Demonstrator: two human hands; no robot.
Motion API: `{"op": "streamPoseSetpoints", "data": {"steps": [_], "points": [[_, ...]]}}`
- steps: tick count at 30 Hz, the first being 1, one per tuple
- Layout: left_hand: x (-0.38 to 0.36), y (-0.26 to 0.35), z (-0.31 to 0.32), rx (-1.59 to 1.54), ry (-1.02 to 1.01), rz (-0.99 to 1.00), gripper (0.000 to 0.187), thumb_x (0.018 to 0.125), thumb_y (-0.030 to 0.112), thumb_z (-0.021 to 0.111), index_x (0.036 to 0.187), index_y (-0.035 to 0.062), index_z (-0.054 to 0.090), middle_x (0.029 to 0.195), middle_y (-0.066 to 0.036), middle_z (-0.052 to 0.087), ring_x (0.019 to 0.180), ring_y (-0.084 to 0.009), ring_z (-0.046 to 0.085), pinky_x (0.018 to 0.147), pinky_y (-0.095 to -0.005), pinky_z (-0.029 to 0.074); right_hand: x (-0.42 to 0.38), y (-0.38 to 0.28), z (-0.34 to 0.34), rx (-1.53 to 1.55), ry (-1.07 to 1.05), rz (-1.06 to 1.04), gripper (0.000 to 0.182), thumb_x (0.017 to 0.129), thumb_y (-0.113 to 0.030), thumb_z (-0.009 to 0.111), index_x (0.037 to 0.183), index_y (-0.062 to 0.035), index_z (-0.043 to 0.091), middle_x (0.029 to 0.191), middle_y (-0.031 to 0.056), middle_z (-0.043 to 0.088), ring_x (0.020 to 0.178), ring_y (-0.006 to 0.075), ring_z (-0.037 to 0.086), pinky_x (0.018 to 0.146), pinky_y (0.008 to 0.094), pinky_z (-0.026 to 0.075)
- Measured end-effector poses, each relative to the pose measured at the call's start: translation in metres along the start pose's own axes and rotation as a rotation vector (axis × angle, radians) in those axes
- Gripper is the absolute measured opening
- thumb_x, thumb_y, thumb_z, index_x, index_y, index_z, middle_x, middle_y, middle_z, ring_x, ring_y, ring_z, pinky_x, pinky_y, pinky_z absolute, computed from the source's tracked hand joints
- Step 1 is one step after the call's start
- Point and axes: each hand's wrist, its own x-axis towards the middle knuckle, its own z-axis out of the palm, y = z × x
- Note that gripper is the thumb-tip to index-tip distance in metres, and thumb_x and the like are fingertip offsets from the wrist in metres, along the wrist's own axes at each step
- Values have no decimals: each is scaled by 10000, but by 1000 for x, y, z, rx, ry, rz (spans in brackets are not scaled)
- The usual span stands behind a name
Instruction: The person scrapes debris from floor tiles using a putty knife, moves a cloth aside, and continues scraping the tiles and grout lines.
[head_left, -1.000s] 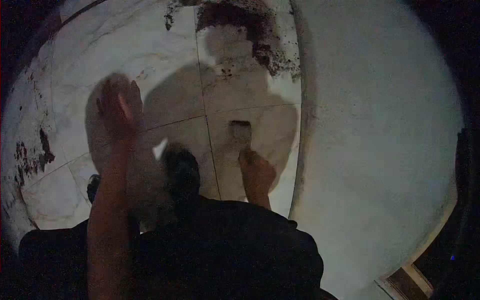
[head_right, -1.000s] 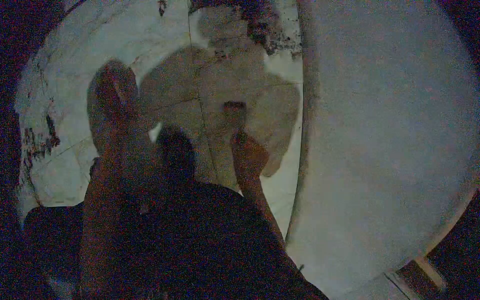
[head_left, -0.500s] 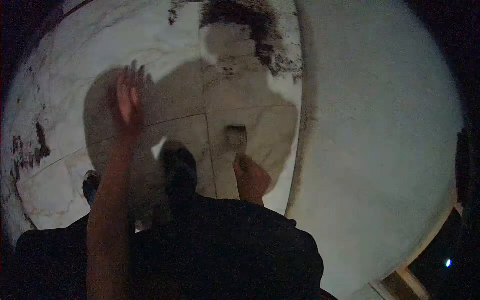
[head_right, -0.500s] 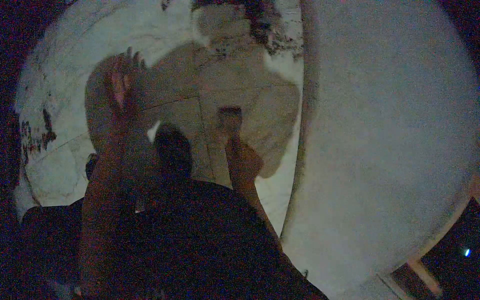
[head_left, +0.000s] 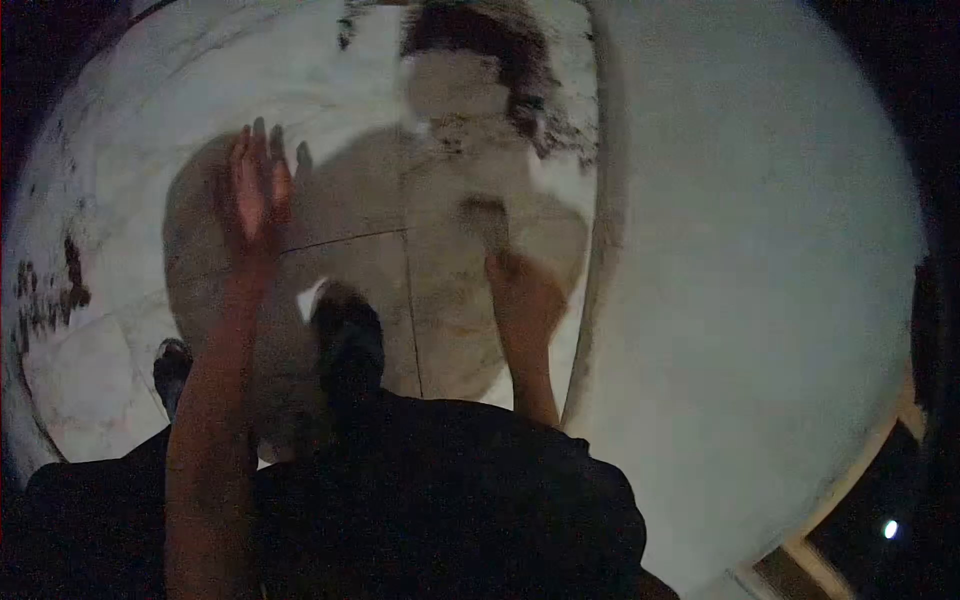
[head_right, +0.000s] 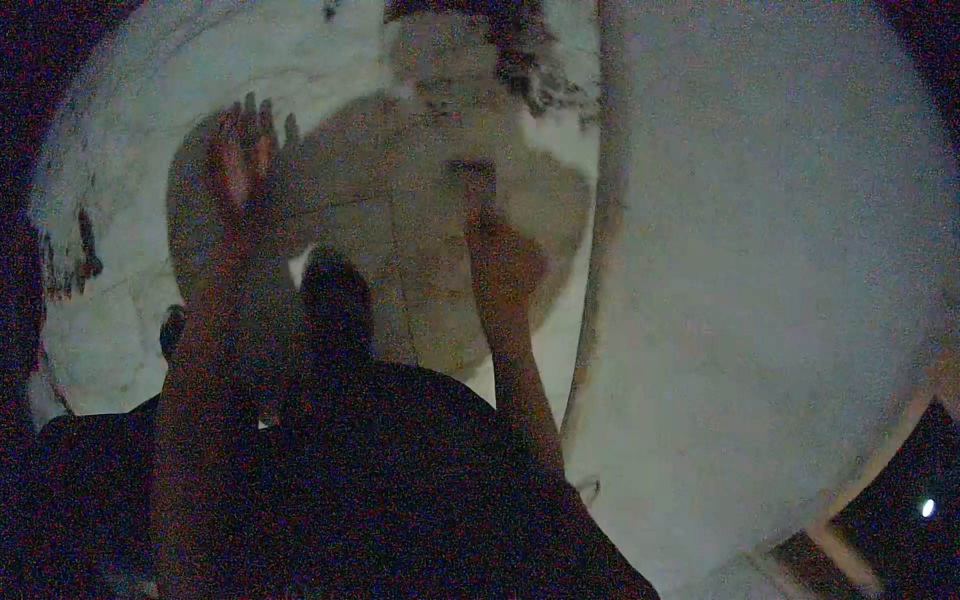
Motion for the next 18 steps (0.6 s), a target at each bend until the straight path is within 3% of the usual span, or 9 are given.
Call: {"op": "streamPoseSetpoints", "data": {"steps": [3,5,7,8,10,13,15,17,18], "points": [[-9,-2,24,-247,62,-186,522,994,224,601,1471,52,475,1497,-161,491,1395,-361,450,1186,-510,304,-37,9,29,15,-11,-33,342,894,-436,724,1014,-124,791,846,104,755,764,296,725,729,405,552],[-14,6,43,-351,89,-210,544,980,219,633,1471,50,472,1491,-164,494,1393,-363,450,1186,-508,308,-18,4,35,42,108,-80,368,902,-469,701,1048,-142,787,837,92,755,760,287,725,731,420,549],[-23,5,65,-552,38,-292,545,993,235,624,1480,51,460,1514,-173,471,1400,-373,441,1198,-504,287,49,-17,28,61,135,-121,368,909,-469,683,1063,-151,786,875,108,758,766,289,725,746,448,547],[-22,8,58,-560,42,-270,545,993,235,624,1480,51,460,1514,-173,471,1400,-373,441,1198,-504,287,79,-28,24,-7,226,-198,366,911,-463,679,1061,-146,785,894,116,760,773,296,726,754,459,547],[-14,14,33,-253,-19,-155,547,997,229,624,1486,55,451,1543,-164,443,1417,-369,425,1222,-500,248,129,-43,7,-51,284,-150,358,920,-444,673,1042,-128,789,926,124,760,787,318,728,749,466,552],[6,24,21,-436,92,-220,528,1010,248,598,1483,59,458,1555,-147,434,1438,-351,403,1229,-506,230,96,-20,0,-16,243,-292,349,927,-436,672,1011,-121,796,915,115,761,782,305,730,729,468,552],[9,6,18,-569,191,-279,510,1024,268,573,1479,64,465,1567,-131,425,1458,-333,382,1237,-512,212,14,-30,-21,-56,-47,-141,362,934,-433,661,985,-102,799,916,129,759,789,302,731,733,451,556],[4,-11,21,-626,249,-315,503,1030,277,560,1478,67,469,1574,-123,420,1469,-324,371,1241,-515,203,-26,-28,3,-36,-69,-115,406,943,-461,635,975,-89,796,907,149,753,795,323,728,752,452,555],[-3,-14,25,-862,183,-430,495,1028,275,557,1470,65,481,1575,-125,419,1472,-338,362,1242,-522,195,-22,-41,-2,-36,-73,-115,406,943,-461,635,975,-89,796,907,149,753,795,323,728,752,452,555]]}}
